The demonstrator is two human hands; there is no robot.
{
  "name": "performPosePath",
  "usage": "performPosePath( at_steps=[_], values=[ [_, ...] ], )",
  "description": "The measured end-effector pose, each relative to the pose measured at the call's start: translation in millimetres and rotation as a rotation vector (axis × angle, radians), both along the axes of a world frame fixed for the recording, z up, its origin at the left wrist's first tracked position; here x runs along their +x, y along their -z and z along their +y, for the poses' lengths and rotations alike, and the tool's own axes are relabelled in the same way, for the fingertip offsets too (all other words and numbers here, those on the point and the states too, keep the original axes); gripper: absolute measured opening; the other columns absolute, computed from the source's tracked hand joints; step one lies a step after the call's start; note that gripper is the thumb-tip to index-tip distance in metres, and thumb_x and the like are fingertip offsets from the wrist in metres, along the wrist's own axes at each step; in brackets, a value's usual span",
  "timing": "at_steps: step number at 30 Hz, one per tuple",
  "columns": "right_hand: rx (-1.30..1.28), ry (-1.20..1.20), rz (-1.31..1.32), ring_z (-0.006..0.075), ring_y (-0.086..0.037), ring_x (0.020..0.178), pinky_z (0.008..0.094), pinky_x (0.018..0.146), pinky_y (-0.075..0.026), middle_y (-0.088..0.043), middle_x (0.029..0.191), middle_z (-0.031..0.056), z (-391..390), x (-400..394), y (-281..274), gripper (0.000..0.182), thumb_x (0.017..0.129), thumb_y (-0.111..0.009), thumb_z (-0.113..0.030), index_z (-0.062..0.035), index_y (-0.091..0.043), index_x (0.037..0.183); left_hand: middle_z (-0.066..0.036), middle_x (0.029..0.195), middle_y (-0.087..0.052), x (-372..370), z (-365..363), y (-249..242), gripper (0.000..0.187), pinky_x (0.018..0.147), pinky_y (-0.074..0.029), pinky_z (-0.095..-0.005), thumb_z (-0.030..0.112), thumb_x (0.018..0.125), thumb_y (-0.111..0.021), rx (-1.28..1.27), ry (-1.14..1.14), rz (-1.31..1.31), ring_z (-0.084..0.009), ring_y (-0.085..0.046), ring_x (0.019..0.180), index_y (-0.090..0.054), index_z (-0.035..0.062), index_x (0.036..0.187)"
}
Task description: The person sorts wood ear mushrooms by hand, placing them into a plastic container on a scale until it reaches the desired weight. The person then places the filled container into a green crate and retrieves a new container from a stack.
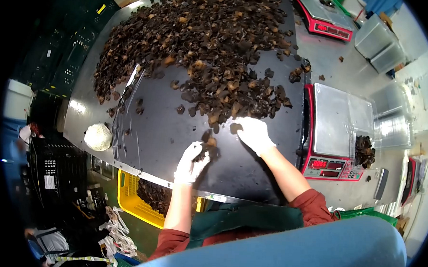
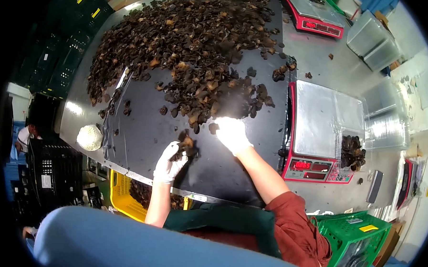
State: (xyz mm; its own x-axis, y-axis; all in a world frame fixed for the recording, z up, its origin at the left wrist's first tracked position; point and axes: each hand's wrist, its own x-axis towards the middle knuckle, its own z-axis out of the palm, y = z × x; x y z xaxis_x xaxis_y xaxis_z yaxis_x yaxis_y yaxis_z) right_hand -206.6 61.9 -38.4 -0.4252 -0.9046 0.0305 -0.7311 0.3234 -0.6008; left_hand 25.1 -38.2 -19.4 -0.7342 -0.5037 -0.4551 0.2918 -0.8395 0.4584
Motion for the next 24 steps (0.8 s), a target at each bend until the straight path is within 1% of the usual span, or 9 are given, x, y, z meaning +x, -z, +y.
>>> performPosePath(
  at_steps=[1, 5, 8, 10, 11, 12, 16, 22, 24],
  values=[
    [-0.026, 0.001, -0.167, 0.0269, -0.066, 0.089, 0.0357, 0.079, -0.052, -0.068, 0.095, 0.0146, 7.4, 2.6, -39.6, 0.027, 0.082, -0.06, -0.022, -0.0043, -0.067, 0.101, -0.008, 0.093, -0.064, -1.4, 3.5, -5.0, 0.015, 0.073, -0.055, -0.0299, 0.004, 0.09, -0.058, -0.122, 0.024, -0.111, -0.0169, -0.062, 0.082, -0.062, 0.0017, 0.104],
    [-0.199, 0.02, -0.853, 0.0099, -0.057, 0.079, 0.0252, 0.069, -0.047, -0.065, 0.088, 0.0034, 29.8, 16.4, -30.0, 0.025, 0.086, -0.065, -0.019, 0.0002, -0.065, 0.101, -0.006, 0.102, -0.064, -21.2, 24.6, -25.6, 0.036, 0.079, -0.049, -0.0273, 0.008, 0.085, -0.064, -0.512, 0.146, -0.301, -0.0138, -0.059, 0.085, -0.059, 0.0004, 0.12],
    [-0.218, 0.273, -1.467, 0.0088, -0.058, 0.076, 0.023, 0.066, -0.048, -0.063, 0.093, 0.0025, 43.1, 51.2, -14.2, 0.026, 0.089, -0.059, -0.017, -0.0039, -0.059, 0.111, -0.007, 0.102, -0.062, -33.6, 41.3, 0.2, 0.033, 0.081, -0.047, -0.0265, 0.006, 0.086, -0.062, -0.77, 0.235, -0.313, -0.0131, -0.057, 0.088, -0.059, -0.0001, 0.118],
    [-0.391, 0.376, -1.627, 0.01, -0.059, 0.081, 0.0238, 0.07, -0.049, -0.062, 0.099, 0.0019, 50.7, 74.7, 2.2, 0.027, 0.091, -0.054, -0.015, -0.005, -0.057, 0.116, -0.007, 0.101, -0.062, -40.6, 59.1, 29.5, 0.023, 0.081, -0.047, -0.0266, 0.006, 0.087, -0.06, -0.629, 0.196, -0.097, -0.0135, -0.056, 0.088, -0.058, 0.0001, 0.109],
    [-0.432, 0.454, -1.583, 0.0112, -0.056, 0.09, 0.0246, 0.077, -0.047, -0.061, 0.103, 0.0025, 52.4, 85.6, -7.9, 0.026, 0.094, -0.053, -0.015, -0.0034, -0.059, 0.116, -0.008, 0.1, -0.062, -51.1, 74.2, 18.0, 0.016, 0.08, -0.048, -0.0272, 0.008, 0.089, -0.059, -0.842, 0.141, -0.289, -0.0142, -0.057, 0.087, -0.056, 0.0011, 0.104],
    [-0.525, 0.486, -1.525, 0.0123, -0.055, 0.098, 0.0263, 0.084, -0.046, -0.06, 0.108, 0.0041, 55.3, 94.8, -4.0, 0.027, 0.095, -0.052, -0.015, -0.0026, -0.057, 0.118, -0.012, 0.108, -0.059, -56.5, 84.8, 12.4, 0.025, 0.086, -0.046, -0.031, 0.012, 0.092, -0.057, -0.879, 0.206, -0.439, -0.0195, -0.057, 0.097, -0.052, 0.0012, 0.114],
    [-0.518, 0.463, -1.413, 0.0139, -0.055, 0.103, 0.0268, 0.09, -0.045, -0.06, 0.113, 0.0061, 69.6, 104.2, -14.1, 0.027, 0.097, -0.047, -0.011, -0.0023, -0.055, 0.121, -0.021, 0.129, -0.048, -70.1, 111.3, 12.9, 0.044, 0.104, -0.035, -0.0383, 0.014, 0.095, -0.046, -1.376, 0.026, -0.542, -0.0294, -0.047, 0.119, -0.036, -0.0012, 0.135],
    [-0.553, 0.432, -1.628, 0.0142, -0.058, 0.094, 0.0269, 0.083, -0.05, -0.061, 0.105, 0.0058, 87.1, 101.9, -9.0, 0.023, 0.093, -0.051, -0.01, -0.0028, -0.057, 0.114, -0.031, 0.141, -0.034, -57.4, 115.4, -8.7, 0.06, 0.109, -0.013, -0.062, 0.033, 0.088, -0.051, -1.931, 0.592, -0.778, -0.0459, -0.03, 0.132, -0.042, -0.0072, 0.131],
    [-0.532, 0.445, -1.739, 0.0154, -0.059, 0.092, 0.028, 0.082, -0.051, -0.061, 0.102, 0.0071, 91.3, 99.8, -10.9, 0.023, 0.091, -0.055, -0.01, -0.0011, -0.058, 0.112, -0.033, 0.142, -0.03, -56.0, 116.5, -20.0, 0.065, 0.11, -0.018, -0.0552, 0.032, 0.088, -0.053, -1.905, 0.684, -0.797, -0.0456, -0.029, 0.133, -0.035, -0.0062, 0.137]
  ],
)
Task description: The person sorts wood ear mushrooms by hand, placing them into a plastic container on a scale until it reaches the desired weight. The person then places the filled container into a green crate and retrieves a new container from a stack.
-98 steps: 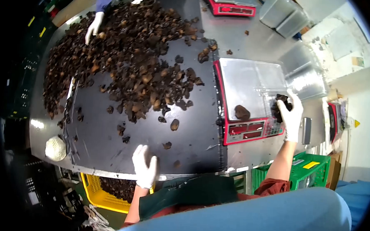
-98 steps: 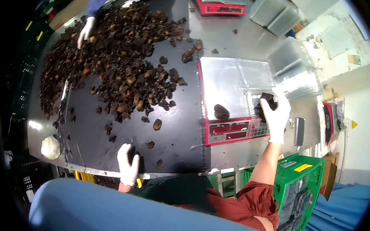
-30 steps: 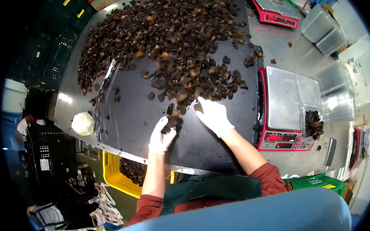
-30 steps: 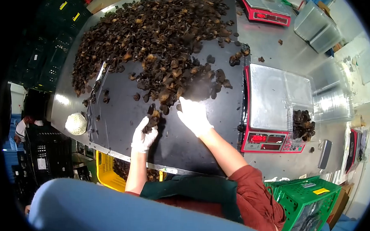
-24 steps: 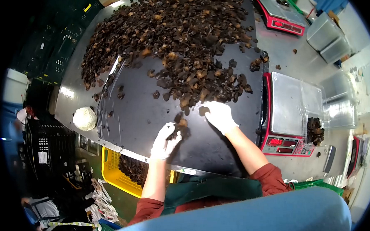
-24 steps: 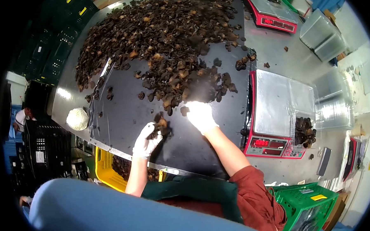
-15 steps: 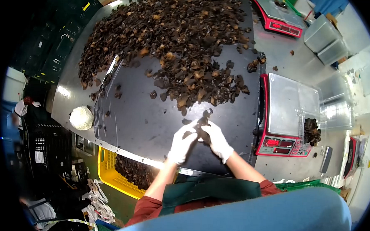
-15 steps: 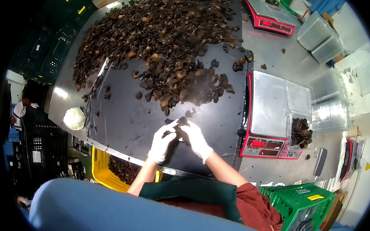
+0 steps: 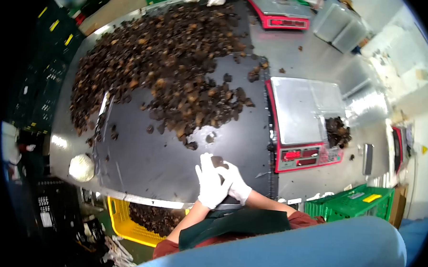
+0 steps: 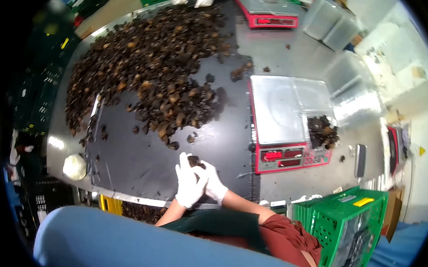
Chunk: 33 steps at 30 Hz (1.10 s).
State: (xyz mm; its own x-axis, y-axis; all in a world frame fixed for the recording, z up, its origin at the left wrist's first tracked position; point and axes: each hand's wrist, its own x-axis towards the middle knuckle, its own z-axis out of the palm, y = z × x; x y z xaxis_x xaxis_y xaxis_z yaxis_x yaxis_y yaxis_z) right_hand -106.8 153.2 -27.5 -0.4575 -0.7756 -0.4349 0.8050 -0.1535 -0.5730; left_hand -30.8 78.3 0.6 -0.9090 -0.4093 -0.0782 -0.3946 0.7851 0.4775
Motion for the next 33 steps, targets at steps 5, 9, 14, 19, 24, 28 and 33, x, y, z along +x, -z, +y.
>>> performPosePath(
  at_steps=[5, 9, 14, 19, 24, 28, 33],
  values=[
    [-0.02, -0.005, -0.226, 0.0168, -0.061, 0.07, 0.0271, 0.055, -0.05, -0.063, 0.09, 0.0085, 19.3, -37.7, -38.0, 0.026, 0.088, -0.059, -0.012, 0.0004, -0.057, 0.11, -0.018, 0.149, -0.029, -6.1, -2.1, 1.8, 0.071, 0.114, -0.02, -0.0411, 0.023, 0.093, -0.049, 0.905, -0.264, 0.69, -0.0288, -0.027, 0.138, -0.012, -0.0004, 0.149],
    [0.209, 0.206, 0.637, 0.0141, -0.062, 0.079, 0.0235, 0.067, -0.05, -0.064, 0.093, 0.0071, 82.7, -114.3, -126.4, 0.026, 0.079, -0.061, -0.003, 0.0001, -0.064, 0.104, -0.016, 0.15, -0.029, 1.8, -24.3, 8.5, 0.06, 0.115, -0.02, -0.041, 0.017, 0.097, -0.046, 0.743, -0.407, 0.627, -0.0284, -0.028, 0.139, -0.019, 0.0026, 0.149],
    [0.824, 0.582, 1.782, 0.022, -0.061, 0.094, 0.0301, 0.083, -0.048, -0.06, 0.106, 0.0125, 185.5, -214.7, -153.5, 0.033, 0.071, -0.059, 0.005, -0.0034, -0.068, 0.101, -0.016, 0.147, -0.033, 21.1, -41.5, 29.5, 0.051, 0.113, -0.024, -0.0394, 0.013, 0.098, -0.044, 0.639, -0.484, 0.535, -0.0281, -0.032, 0.136, -0.029, 0.0029, 0.145],
    [1.171, 0.073, 1.93, 0.0346, -0.049, 0.115, 0.0418, 0.1, -0.041, -0.054, 0.124, 0.0146, 229.5, -251.5, -110.3, 0.04, 0.067, -0.066, -0.011, -0.0145, -0.069, 0.107, -0.015, 0.14, -0.039, 19.1, -44.6, 33.6, 0.046, 0.109, -0.029, -0.0388, 0.012, 0.096, -0.049, 0.517, -0.47, 0.496, -0.0284, -0.038, 0.13, -0.037, 0.0022, 0.139],
    [1.383, 0.135, 1.91, 0.0431, -0.042, 0.121, 0.0528, 0.101, -0.037, -0.045, 0.136, 0.0167, 186.5, -232.0, -88.3, 0.053, 0.072, -0.065, -0.019, -0.016, -0.058, 0.124, -0.018, 0.137, -0.039, 14.6, -62.6, 38.6, 0.042, 0.109, -0.029, -0.0395, 0.01, 0.093, -0.053, 0.367, -0.439, 0.555, -0.0315, -0.039, 0.128, -0.044, 0.0019, 0.133],
    [1.482, 0.002, 1.702, 0.0523, -0.025, 0.133, 0.0686, 0.103, -0.025, -0.031, 0.15, 0.0137, 149.7, -218.3, -107.0, 0.073, 0.077, -0.065, -0.029, -0.0214, -0.036, 0.144, -0.018, 0.138, -0.036, 17.9, -77.5, 26.4, 0.04, 0.108, -0.031, -0.0395, 0.011, 0.094, -0.053, 0.213, -0.475, 0.49, -0.0311, -0.038, 0.13, -0.046, 0.0026, 0.132],
    [1.185, 0.101, 1.783, 0.0368, -0.035, 0.134, 0.0442, 0.114, -0.024, -0.038, 0.146, 0.0214, 160.7, -223.5, -139.5, 0.078, 0.07, -0.074, -0.02, -0.0112, -0.042, 0.141, -0.015, 0.135, -0.04, 25.3, -102.2, 17.0, 0.038, 0.106, -0.036, -0.0374, 0.008, 0.093, -0.053, 0.149, -0.587, 0.523, -0.0279, -0.042, 0.127, -0.047, 0.0024, 0.131]
  ],
)
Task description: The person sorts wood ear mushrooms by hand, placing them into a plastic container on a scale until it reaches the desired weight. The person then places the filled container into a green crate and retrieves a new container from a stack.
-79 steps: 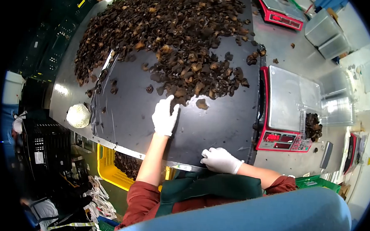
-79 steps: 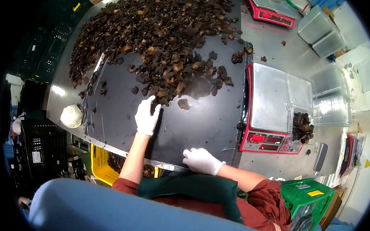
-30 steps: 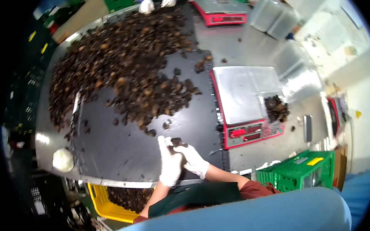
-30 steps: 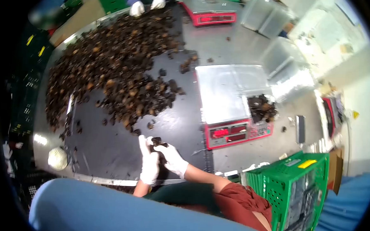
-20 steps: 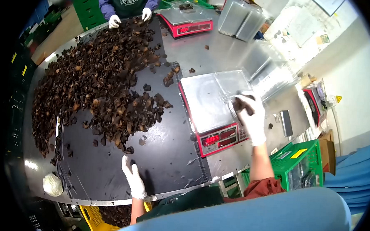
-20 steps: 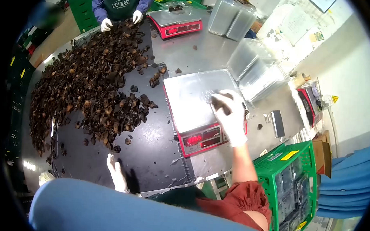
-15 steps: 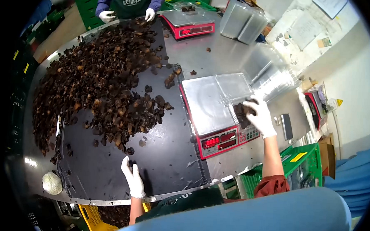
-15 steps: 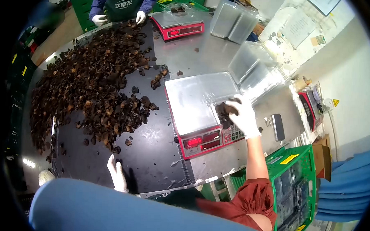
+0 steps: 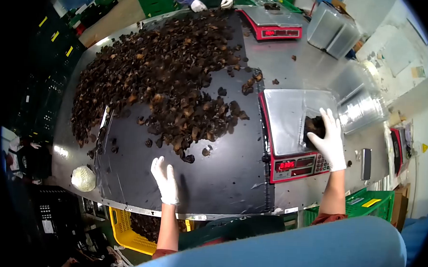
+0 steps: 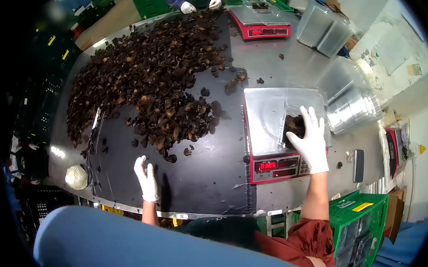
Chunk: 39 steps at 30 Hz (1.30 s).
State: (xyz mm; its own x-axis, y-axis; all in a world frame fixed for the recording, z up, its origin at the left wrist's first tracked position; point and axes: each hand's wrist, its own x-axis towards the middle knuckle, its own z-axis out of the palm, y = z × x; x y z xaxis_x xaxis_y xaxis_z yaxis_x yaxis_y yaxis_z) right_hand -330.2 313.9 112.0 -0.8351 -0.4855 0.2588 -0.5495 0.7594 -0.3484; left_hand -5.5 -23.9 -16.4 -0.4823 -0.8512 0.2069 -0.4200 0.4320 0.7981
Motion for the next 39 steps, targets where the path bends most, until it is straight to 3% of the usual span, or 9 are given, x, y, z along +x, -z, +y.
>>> performPosePath(
  at_steps=[5, 14, 17, 24, 26, 29, 32, 35, 39],
  values=[
    [-0.166, 0.036, -0.096, 0.0336, -0.038, 0.135, 0.0413, 0.11, -0.031, -0.04, 0.144, 0.0224, 29.8, -10.8, -11.5, 0.067, 0.077, -0.074, -0.024, -0.0075, -0.047, 0.137, -0.013, 0.122, -0.054, -10.4, -37.9, 30.5, 0.038, 0.1, -0.042, -0.0345, 0.004, 0.089, -0.058, 0.183, 0.088, 0.204, -0.0243, -0.054, 0.113, -0.05, 0.0015, 0.127],
    [-0.313, 0.216, -0.026, 0.0295, -0.058, 0.11, 0.0356, 0.097, -0.044, -0.061, 0.117, 0.0173, 64.9, -5.0, -26.3, 0.041, 0.083, -0.068, -0.018, -0.0018, -0.06, 0.119, -0.01, 0.109, -0.059, -56.6, -70.9, 71.6, 0.027, 0.09, -0.045, -0.0337, 0.009, 0.084, -0.066, -0.173, 0.183, -0.215, -0.0229, -0.056, 0.103, -0.059, 0.0016, 0.108],
    [-0.226, 0.25, 0.007, 0.0297, -0.057, 0.11, 0.0362, 0.097, -0.043, -0.061, 0.117, 0.0166, 78.4, -5.8, -13.0, 0.04, 0.083, -0.068, -0.019, -0.0026, -0.061, 0.118, -0.007, 0.099, -0.058, -54.6, -72.4, 73.6, 0.02, 0.085, -0.046, -0.0312, 0.006, 0.08, -0.068, 0.093, 0.157, -0.021, -0.0196, -0.057, 0.092, -0.058, 0.0021, 0.097],
    [-0.203, 0.206, 0.191, 0.029, -0.057, 0.109, 0.0369, 0.097, -0.043, -0.063, 0.112, 0.0123, 85.9, -2.9, 1.8, 0.031, 0.084, -0.065, -0.012, -0.0041, -0.063, 0.113, -0.003, 0.083, -0.056, -34.9, -77.3, 61.4, 0.011, 0.077, -0.046, -0.0267, -0.003, 0.082, -0.056, 0.052, 0.11, 0.166, -0.0115, -0.052, 0.078, -0.05, 0.005, 0.084],
    [-0.32, 0.127, 0.175, 0.0276, -0.06, 0.104, 0.0354, 0.093, -0.045, -0.064, 0.108, 0.012, 63.0, 9.5, -4.1, 0.028, 0.082, -0.063, -0.004, -0.0029, -0.064, 0.11, 0.0, 0.078, -0.051, -40.7, -56.1, 29.2, 0.015, 0.071, -0.044, -0.0261, -0.006, 0.081, -0.05, 0.407, 0.004, 0.242, -0.0113, -0.048, 0.072, -0.046, 0.0082, 0.086],
    [-0.534, -0.1, 0.021, 0.0254, -0.064, 0.092, 0.0326, 0.084, -0.05, -0.067, 0.097, 0.011, 13.9, 47.5, -12.8, 0.023, 0.079, -0.062, 0.005, -0.0013, -0.067, 0.1, -0.016, 0.107, -0.061, -46.5, -42.1, 10.6, 0.036, 0.089, -0.046, -0.0363, 0.005, 0.084, -0.053, 0.064, 0.029, -0.062, -0.0261, -0.059, 0.098, -0.055, 0.0046, 0.12],
    [-0.448, -0.513, -0.086, 0.027, -0.063, 0.09, 0.035, 0.083, -0.049, -0.067, 0.095, 0.0101, -45.2, 78.9, -8.4, 0.018, 0.077, -0.065, -0.002, -0.0036, -0.067, 0.096, -0.021, 0.119, -0.055, -54.0, -28.2, 35.9, 0.041, 0.1, -0.039, -0.0417, 0.022, 0.079, -0.068, -0.344, 0.122, -0.206, -0.0377, -0.048, 0.116, -0.06, 0.0063, 0.117],
    [-0.403, -0.784, -0.184, 0.0265, -0.06, 0.096, 0.0381, 0.089, -0.046, -0.066, 0.096, 0.009, -112.1, 96.5, 16.2, 0.021, 0.078, -0.066, -0.009, -0.0073, -0.067, 0.099, -0.021, 0.12, -0.056, -52.3, -14.0, 33.1, 0.033, 0.093, -0.045, -0.0439, 0.022, 0.074, -0.071, -0.452, 0.241, -0.196, -0.0385, -0.053, 0.106, -0.064, 0.006, 0.102],
    [-0.376, -0.591, -0.223, 0.0304, -0.053, 0.108, 0.0413, 0.096, -0.043, -0.062, 0.11, 0.0134, -181.4, 72.6, 105.0, 0.025, 0.08, -0.065, -0.017, -0.009, -0.066, 0.105, -0.019, 0.117, -0.057, -26.3, 7.6, 29.7, 0.016, 0.09, -0.047, -0.0412, 0.015, 0.076, -0.072, -0.343, 0.484, -0.256, -0.0359, -0.055, 0.105, -0.065, 0.0066, 0.088]
  ],
)
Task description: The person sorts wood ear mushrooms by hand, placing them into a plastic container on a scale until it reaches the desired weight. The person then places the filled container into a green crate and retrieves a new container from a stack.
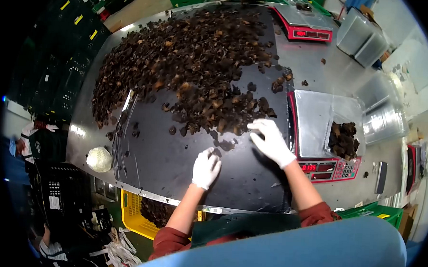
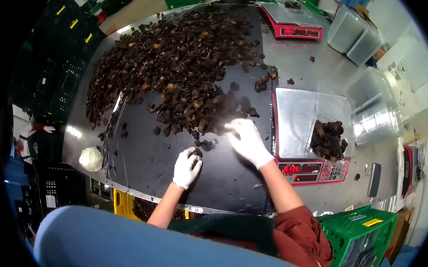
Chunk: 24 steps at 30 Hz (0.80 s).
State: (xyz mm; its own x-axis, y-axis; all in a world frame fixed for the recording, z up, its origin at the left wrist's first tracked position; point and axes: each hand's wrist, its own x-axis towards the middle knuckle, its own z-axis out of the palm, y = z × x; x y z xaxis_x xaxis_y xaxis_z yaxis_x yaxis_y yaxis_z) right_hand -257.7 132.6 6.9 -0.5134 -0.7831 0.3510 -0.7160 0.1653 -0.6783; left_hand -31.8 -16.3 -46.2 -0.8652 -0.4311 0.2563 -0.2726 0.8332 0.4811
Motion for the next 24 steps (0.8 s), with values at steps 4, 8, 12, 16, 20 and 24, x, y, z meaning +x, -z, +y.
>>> performPosePath(
  at_steps=[4, 8, 12, 16, 20, 24],
  values=[
    [0.242, 0.339, 0.146, 0.039, -0.04, 0.122, 0.0519, 0.104, -0.032, -0.048, 0.132, 0.0163, -46.3, -16.7, 59.4, 0.045, 0.083, -0.061, -0.031, -0.014, -0.057, 0.125, -0.019, 0.117, -0.054, 27.7, -4.8, -4.3, 0.024, 0.092, -0.046, -0.0412, 0.016, 0.075, -0.074, -0.009, -0.242, 0.095, -0.0363, -0.054, 0.106, -0.063, 0.008, 0.095],
    [0.183, -0.011, 0.141, 0.0417, -0.038, 0.122, 0.0571, 0.104, -0.029, -0.046, 0.131, 0.017, -57.5, 32.2, 58.3, 0.045, 0.078, -0.063, -0.031, -0.0149, -0.057, 0.12, -0.02, 0.127, -0.045, 38.6, -13.1, 0.8, 0.041, 0.091, -0.047, -0.0418, 0.023, 0.074, -0.076, 0.113, -0.422, 0.137, -0.0362, -0.053, 0.107, -0.062, 0.0075, 0.108],
    [0.131, -0.399, 0.229, 0.0402, -0.038, 0.128, 0.0508, 0.107, -0.033, -0.044, 0.137, 0.0176, -25.6, 88.6, 47.9, 0.05, 0.074, -0.069, -0.026, -0.0155, -0.058, 0.122, -0.023, 0.132, -0.042, 29.1, -7.3, -8.1, 0.057, 0.095, -0.044, -0.0449, 0.027, 0.071, -0.078, -0.001, -0.232, 0.086, -0.0387, -0.049, 0.112, -0.059, 0.0109, 0.122],
    [0.212, -0.365, 0.172, 0.0415, -0.044, 0.123, 0.0485, 0.104, -0.038, -0.047, 0.135, 0.018, 26.7, 85.8, 37.3, 0.051, 0.07, -0.069, -0.014, -0.0147, -0.061, 0.12, -0.024, 0.126, -0.048, 36.8, -11.8, -3.5, 0.052, 0.09, -0.044, -0.047, 0.032, 0.069, -0.079, -0.106, -0.236, 0.062, -0.0401, -0.051, 0.106, -0.062, 0.0104, 0.114],
    [0.179, -0.078, -0.005, 0.0374, -0.046, 0.121, 0.045, 0.102, -0.04, -0.05, 0.13, 0.0189, 79.7, 72.6, 40.5, 0.045, 0.07, -0.063, -0.004, -0.0112, -0.064, 0.114, -0.022, 0.123, -0.048, 55.6, -20.6, -4.8, 0.043, 0.094, -0.044, -0.0441, 0.021, 0.078, -0.074, -0.035, -0.42, 0.104, -0.0388, -0.051, 0.108, -0.06, 0.0064, 0.116],
    [0.213, 0.069, -0.125, 0.0362, -0.045, 0.122, 0.0419, 0.105, -0.038, -0.049, 0.13, 0.0191, 92.2, 73.0, 39.7, 0.052, 0.071, -0.058, 0.0, -0.0082, -0.058, 0.123, -0.017, 0.117, -0.051, 53.2, -19.8, -10.5, 0.039, 0.091, -0.046, -0.0385, 0.014, 0.08, -0.071, 0.138, -0.473, 0.169, -0.0334, -0.054, 0.105, -0.059, 0.0057, 0.116]
  ],
)
